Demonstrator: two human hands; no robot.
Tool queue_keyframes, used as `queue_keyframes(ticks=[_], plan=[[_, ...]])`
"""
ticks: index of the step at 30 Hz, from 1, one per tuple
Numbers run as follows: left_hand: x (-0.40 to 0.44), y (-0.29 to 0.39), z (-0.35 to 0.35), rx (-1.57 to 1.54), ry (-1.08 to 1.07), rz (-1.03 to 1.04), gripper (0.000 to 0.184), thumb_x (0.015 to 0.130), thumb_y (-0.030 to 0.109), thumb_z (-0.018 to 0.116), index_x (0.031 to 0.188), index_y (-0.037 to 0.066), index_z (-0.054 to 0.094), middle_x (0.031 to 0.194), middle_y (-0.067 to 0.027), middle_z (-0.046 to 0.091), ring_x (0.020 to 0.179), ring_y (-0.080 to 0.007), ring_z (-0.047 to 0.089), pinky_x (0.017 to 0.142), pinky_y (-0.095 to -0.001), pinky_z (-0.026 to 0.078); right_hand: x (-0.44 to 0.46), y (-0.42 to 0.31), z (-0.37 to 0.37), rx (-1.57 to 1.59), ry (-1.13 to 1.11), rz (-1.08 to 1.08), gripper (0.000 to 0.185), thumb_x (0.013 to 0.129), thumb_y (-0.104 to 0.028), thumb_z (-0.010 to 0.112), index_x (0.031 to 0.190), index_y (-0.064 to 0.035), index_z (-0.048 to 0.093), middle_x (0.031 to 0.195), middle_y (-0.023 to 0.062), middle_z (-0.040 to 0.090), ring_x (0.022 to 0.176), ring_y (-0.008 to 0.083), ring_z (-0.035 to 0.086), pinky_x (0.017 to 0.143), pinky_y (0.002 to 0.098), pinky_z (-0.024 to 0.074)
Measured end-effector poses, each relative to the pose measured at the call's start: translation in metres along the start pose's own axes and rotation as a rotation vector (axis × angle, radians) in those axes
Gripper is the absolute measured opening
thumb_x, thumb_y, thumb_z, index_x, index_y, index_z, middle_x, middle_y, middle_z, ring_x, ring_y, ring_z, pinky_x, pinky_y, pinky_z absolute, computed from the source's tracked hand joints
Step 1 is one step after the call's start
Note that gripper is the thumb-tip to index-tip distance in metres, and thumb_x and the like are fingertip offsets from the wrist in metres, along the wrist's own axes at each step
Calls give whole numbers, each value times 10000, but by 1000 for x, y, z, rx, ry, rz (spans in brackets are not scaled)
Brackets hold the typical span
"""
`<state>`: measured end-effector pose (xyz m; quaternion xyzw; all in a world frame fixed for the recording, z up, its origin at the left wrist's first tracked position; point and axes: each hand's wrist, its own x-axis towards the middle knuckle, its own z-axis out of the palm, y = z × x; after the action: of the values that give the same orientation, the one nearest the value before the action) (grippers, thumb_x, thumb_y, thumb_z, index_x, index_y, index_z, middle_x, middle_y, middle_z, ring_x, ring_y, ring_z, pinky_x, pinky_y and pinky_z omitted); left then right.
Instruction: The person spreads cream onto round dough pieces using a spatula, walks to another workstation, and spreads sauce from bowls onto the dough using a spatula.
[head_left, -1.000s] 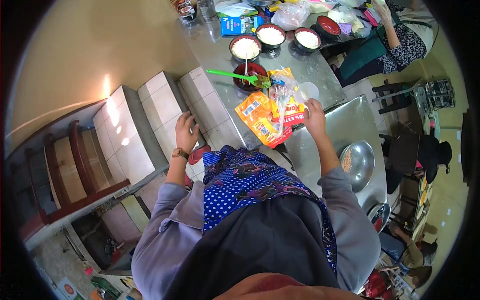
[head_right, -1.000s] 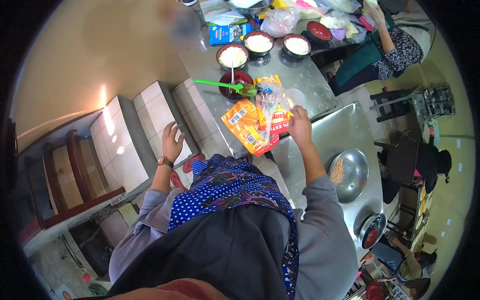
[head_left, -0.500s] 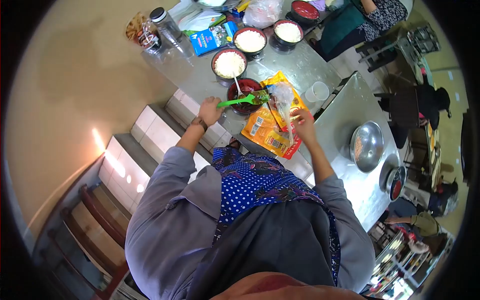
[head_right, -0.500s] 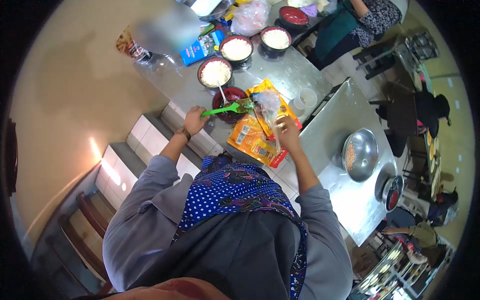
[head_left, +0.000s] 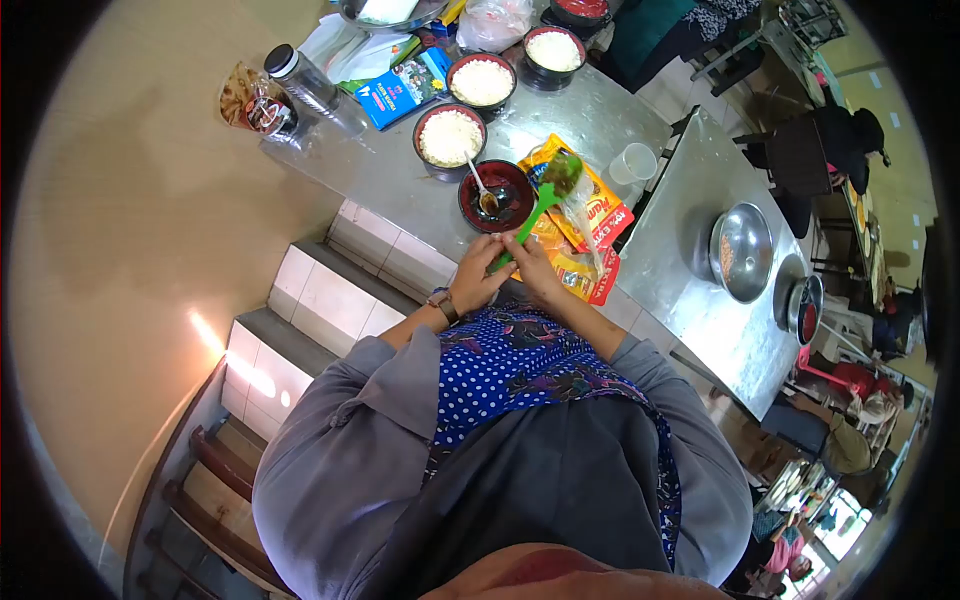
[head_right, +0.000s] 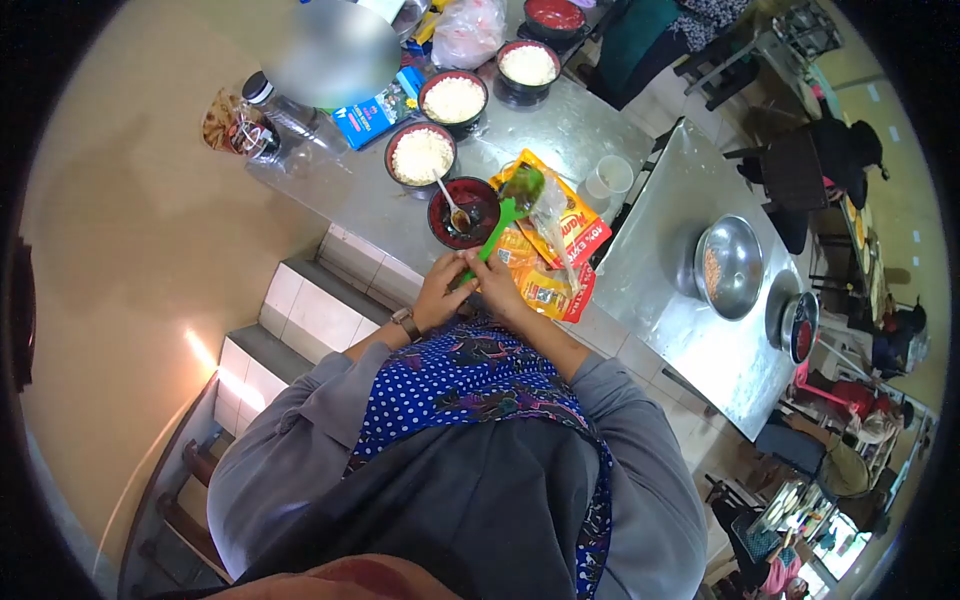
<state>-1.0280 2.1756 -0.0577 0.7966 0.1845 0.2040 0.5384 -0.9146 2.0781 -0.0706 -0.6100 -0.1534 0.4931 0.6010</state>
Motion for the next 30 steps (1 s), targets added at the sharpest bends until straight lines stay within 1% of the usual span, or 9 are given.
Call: queue_keyframes(ticks=[3,7,9,10,12,13,14,20,30], plan=[[20,-16,-19,22,-118,115,293,833,167,653,1061,13,553,967,-107,571,891,-232,573,772,-326,459,-12,-18,-14,285,94,144,283,974,-311,473,1082,-55,526,994,94,621,833,148,602,707,286,504],[61,-60,-31,-221,288,-533,335,803,214,682,1070,66,543,890,-22,579,847,-138,552,704,-328,468,-49,-47,-49,21,231,190,276,981,-341,447,1031,-79,516,777,49,535,618,119,517,538,245,434],[79,-88,-44,-623,34,-803,398,805,209,674,1137,67,509,936,-30,588,824,-140,567,707,-310,483,-68,-41,-63,-151,309,176,291,964,-327,478,1127,-88,511,700,7,473,563,98,456,492,253,393],[88,-141,-45,-720,-224,-706,416,835,207,633,1202,77,485,1030,-69,597,867,-176,584,727,-315,494,-72,-22,-78,-324,378,155,335,955,-318,491,1198,-87,500,695,0,475,567,93,457,489,255,390],[100,-79,-51,-916,-446,-765,397,884,133,524,1271,77,458,1192,-110,570,1078,-255,564,872,-428,499,-85,43,-113,-931,448,-503,488,901,-383,547,1331,-165,468,708,-5,466,599,94,452,501,255,390],[102,-61,-49,-936,-495,-696,435,875,89,517,1302,65,437,1205,-126,564,1076,-270,575,921,-458,482,-108,4,-97,-122,444,-59,449,896,-392,554,1286,-176,504,699,-8,465,612,92,466,498,251,388],[108,-114,-52,-816,-554,-754,503,844,34,523,1332,55,405,1189,-133,566,1036,-276,593,905,-448,498,-128,-38,-87,-36,536,138,434,904,-388,548,1269,-160,498,688,-22,466,592,77,458,479,227,369],[121,-180,-79,-563,-403,-932,616,721,43,656,1286,163,444,1125,-40,586,969,-220,584,770,-406,517,-197,-5,-125,205,576,-46,249,896,-378,582,1025,-165,564,622,-56,452,484,23,401,404,187,283],[80,56,63,-454,-777,-728,578,735,41,652,1275,91,454,1128,-74,578,975,-206,611,769,-350,552,-342,34,-192,389,783,-188,224,875,-276,641,958,-72,600,761,12,645,426,25,388,368,207,270]])
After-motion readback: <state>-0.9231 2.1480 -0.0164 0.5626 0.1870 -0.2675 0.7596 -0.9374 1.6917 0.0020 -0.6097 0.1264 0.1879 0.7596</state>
